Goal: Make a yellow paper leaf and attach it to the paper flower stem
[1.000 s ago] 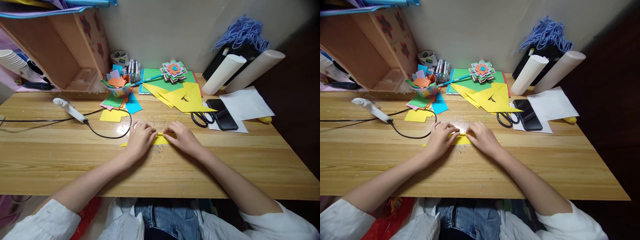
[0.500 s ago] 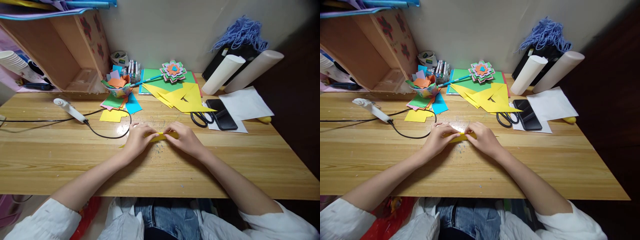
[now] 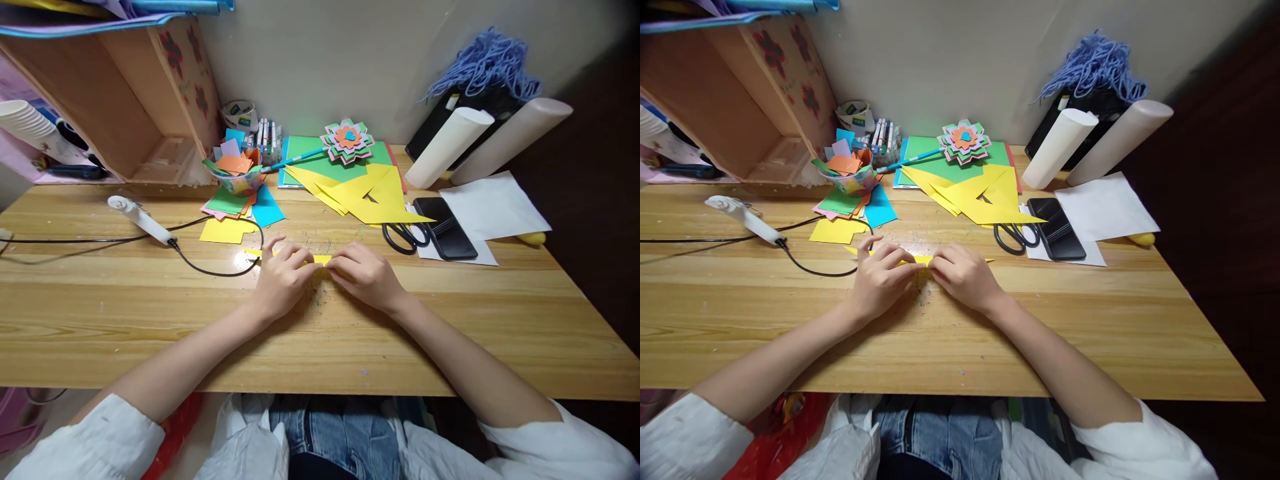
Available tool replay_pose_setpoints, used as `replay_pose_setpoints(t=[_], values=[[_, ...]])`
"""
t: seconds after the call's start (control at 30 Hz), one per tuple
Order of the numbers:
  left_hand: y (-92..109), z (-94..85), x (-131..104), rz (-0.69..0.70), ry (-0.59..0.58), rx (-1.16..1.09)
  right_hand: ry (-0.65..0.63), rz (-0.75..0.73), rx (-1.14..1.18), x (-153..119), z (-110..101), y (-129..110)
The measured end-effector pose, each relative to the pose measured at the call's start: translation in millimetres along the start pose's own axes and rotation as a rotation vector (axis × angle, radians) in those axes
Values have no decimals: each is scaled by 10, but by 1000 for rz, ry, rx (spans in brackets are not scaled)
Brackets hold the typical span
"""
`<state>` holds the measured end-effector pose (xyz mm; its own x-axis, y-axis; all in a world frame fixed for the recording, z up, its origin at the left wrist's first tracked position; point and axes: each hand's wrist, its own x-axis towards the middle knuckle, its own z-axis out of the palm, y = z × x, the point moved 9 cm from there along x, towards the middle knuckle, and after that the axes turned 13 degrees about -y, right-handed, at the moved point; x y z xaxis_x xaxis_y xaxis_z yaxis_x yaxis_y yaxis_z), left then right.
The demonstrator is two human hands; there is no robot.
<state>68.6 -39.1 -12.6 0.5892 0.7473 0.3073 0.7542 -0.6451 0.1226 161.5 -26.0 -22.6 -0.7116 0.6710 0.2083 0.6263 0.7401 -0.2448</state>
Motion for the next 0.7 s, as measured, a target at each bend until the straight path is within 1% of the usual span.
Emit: replay_pose_setpoints(t=[0.1,0.17,0.23,0.4,0.53,0.7], values=[[13,155,24,-8,-107,40,-104,15,19,33,161,46],[15,228,34,-17,-166,38,-144,23,61,38,224,80],[-3,264,38,-41,-201,5,-159,36,121,38,245,114],[-112,290,31,-152,-222,-152,-181,103,312,38,246,195],[-212,300,16,-252,-212,-242,-185,220,473,28,282,299],[-345,339,1,-351,-219,-298,-146,363,530,-1,319,414]])
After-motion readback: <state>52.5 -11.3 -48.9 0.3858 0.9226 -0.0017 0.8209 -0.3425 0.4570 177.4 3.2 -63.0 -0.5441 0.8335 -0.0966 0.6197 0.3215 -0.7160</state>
